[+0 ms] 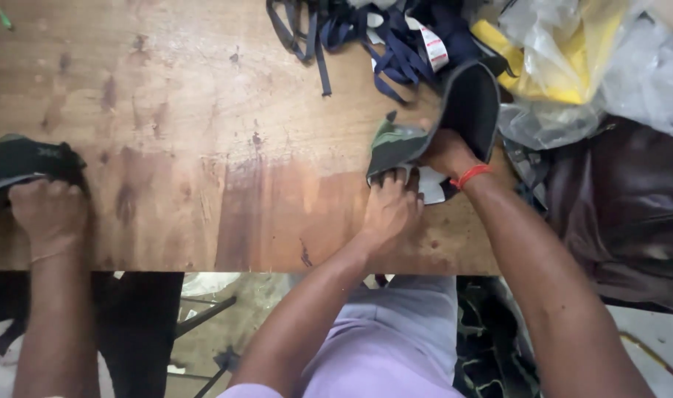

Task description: The person works at a wooden bench handling shoe upper components. They pick up a dark fabric shoe upper, turn and flex it, press and smooth the edges and seams by hand, and set it aside before picking up another upper to repeat the handling.

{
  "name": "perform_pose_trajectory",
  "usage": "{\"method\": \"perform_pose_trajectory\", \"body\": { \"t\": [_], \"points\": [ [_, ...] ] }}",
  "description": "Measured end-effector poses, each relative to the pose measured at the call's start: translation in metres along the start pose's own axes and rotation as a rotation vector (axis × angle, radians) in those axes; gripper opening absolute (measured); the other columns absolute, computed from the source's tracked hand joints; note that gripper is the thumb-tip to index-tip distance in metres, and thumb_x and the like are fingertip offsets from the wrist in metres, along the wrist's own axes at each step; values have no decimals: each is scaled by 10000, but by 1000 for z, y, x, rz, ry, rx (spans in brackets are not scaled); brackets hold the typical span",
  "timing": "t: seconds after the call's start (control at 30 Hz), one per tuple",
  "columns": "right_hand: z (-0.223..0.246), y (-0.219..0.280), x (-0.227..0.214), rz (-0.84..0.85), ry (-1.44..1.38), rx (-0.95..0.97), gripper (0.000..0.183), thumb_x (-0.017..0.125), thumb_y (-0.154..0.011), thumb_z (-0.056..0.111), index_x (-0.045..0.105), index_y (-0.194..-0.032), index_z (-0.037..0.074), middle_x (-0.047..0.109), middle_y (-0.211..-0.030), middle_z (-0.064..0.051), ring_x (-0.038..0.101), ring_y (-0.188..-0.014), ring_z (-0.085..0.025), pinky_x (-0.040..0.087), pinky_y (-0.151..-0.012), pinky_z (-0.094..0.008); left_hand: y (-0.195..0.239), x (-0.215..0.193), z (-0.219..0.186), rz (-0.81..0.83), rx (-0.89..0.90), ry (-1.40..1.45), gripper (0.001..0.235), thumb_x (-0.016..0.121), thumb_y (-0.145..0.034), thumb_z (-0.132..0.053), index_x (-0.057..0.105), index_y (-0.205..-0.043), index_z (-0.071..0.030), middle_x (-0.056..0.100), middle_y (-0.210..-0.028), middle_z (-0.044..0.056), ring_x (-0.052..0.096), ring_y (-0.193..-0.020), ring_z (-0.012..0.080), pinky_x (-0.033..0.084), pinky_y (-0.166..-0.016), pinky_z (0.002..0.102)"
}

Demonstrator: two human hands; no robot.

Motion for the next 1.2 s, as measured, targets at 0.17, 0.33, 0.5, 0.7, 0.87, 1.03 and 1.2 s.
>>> {"method": "perform_pose_trajectory", "body": {
  "t": [0.17,0.33,0.5,0.7,0.87,1.03,1.2],
  "points": [
    [60,14,-13,406,85,233,260,548,-957,223,741,-1089,111,742,-1076,-156,726,-974,-356,569,-826,-481,5,-9,-3,-85,17,-14,587,615,-824,-347,633,-1316,-28,571,-1300,197,489,-1221,393,357,-1033,626],
    [85,52,-11,226,146,106,231,573,-888,147,751,-1004,58,741,-1013,-185,735,-971,-340,581,-838,-439,7,22,0,71,117,125,366,630,-857,-327,662,-1141,-99,614,-1317,116,448,-1342,373,301,-1127,635],
    [84,77,9,171,681,88,228,545,-969,109,717,-1081,11,711,-1036,-192,683,-979,-321,532,-883,-427,-1,20,7,13,105,196,425,610,-886,-282,625,-1271,-103,616,-1372,124,459,-1370,349,311,-1166,596],
    [94,76,-64,-260,-9,286,309,544,-943,75,642,-1214,-38,643,-1231,-268,591,-1159,-440,446,-1015,-529,-38,-25,6,36,114,229,481,612,-880,-305,604,-1328,-128,613,-1399,121,469,-1380,341,311,-1172,569],
    [93,82,-40,-168,405,221,435,537,-965,91,544,-1361,-90,525,-1432,-303,450,-1392,-442,256,-1234,-592,-44,-48,4,107,105,269,530,614,-875,-325,587,-1375,-149,611,-1421,118,477,-1388,334,311,-1176,547],
    [63,84,-42,-221,-182,271,411,565,-934,99,560,-1297,-94,535,-1374,-323,446,-1316,-493,309,-1151,-569,-34,-17,24,180,118,293,547,613,-866,-319,583,-1387,-157,616,-1412,122,493,-1371,334,322,-1161,531],
    [54,74,-46,41,-308,466,225,588,-955,194,700,-1047,21,713,-1094,-234,659,-1054,-406,513,-943,-502,-36,-7,29,232,133,288,486,605,-834,-232,617,-1310,-130,647,-1304,148,548,-1262,354,381,-1067,520]
  ]
}}
Point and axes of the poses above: each hand's wrist, its own y-axis away from the middle knuckle, its own x-axis out of the palm, z = x × y, the point moved 10 cm from there along -y, towards the middle knuckle
